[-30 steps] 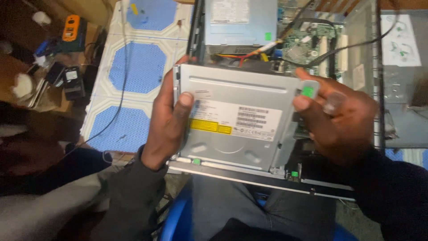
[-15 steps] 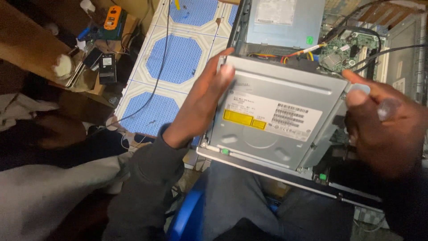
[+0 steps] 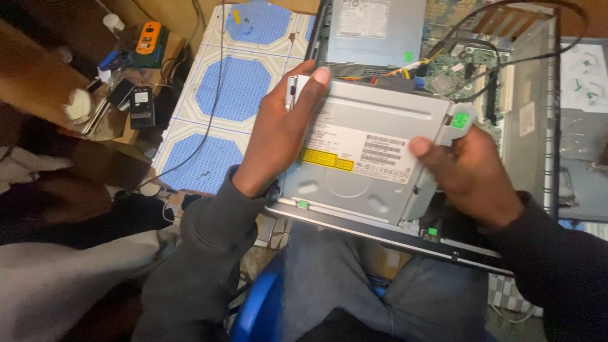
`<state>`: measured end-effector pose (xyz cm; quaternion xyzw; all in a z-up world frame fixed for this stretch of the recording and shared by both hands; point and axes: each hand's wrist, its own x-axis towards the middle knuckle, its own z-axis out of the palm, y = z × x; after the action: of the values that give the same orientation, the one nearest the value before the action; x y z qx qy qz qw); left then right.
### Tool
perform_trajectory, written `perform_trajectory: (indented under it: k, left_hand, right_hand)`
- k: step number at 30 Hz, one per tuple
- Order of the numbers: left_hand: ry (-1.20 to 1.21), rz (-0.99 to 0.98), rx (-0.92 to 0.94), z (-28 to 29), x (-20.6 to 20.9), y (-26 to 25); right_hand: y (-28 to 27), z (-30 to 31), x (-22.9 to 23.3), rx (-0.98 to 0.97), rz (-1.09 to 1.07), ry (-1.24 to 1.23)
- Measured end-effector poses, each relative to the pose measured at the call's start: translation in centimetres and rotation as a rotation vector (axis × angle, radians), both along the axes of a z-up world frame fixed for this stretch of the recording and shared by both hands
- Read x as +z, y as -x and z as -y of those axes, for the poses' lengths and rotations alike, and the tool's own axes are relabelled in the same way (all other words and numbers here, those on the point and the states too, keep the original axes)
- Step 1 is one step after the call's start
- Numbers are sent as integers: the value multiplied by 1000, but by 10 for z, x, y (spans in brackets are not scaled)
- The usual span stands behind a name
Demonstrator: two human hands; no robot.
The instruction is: Disassembling and working on the internal components of a desktop computer.
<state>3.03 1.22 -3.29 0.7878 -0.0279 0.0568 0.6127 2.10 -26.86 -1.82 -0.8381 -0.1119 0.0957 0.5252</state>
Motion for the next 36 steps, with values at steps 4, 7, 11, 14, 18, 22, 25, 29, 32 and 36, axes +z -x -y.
perform_trajectory:
  k: [4,7,11,14,18,22,25,29,32,36]
  left_hand:
    - [120,100,-56,3,-5,1]
    - [157,138,-79,7,-1,4]
    - [143,152,-124,6,4,5]
    - [123,109,-99,8,4,5]
    - [209,167,-120,8,1,7]
    - [181,198,-104,7,-2,8]
    - [148,224,-78,3,-6,13]
    - [184,621,-70,1,-2,32]
    - [172,595,-71,2,6,41]
    - [211,603,-83,1,9,41]
  right_hand:
    - [-5,1,-2,163,81,85]
    - [-2,-3,5,164,55,57]
    - [1,-8,9,160,86,5]
    - [1,-7,5,165,85,-23]
    - [0,-7,5,180,98,-42]
    - [1,-5,6,192,123,-26]
    - [6,-6,13,229,176,-30]
    - [28,-8,14,302,631,-60]
    - [26,-4,18,323,473,-49]
    - [28,-4,14,317,679,-111]
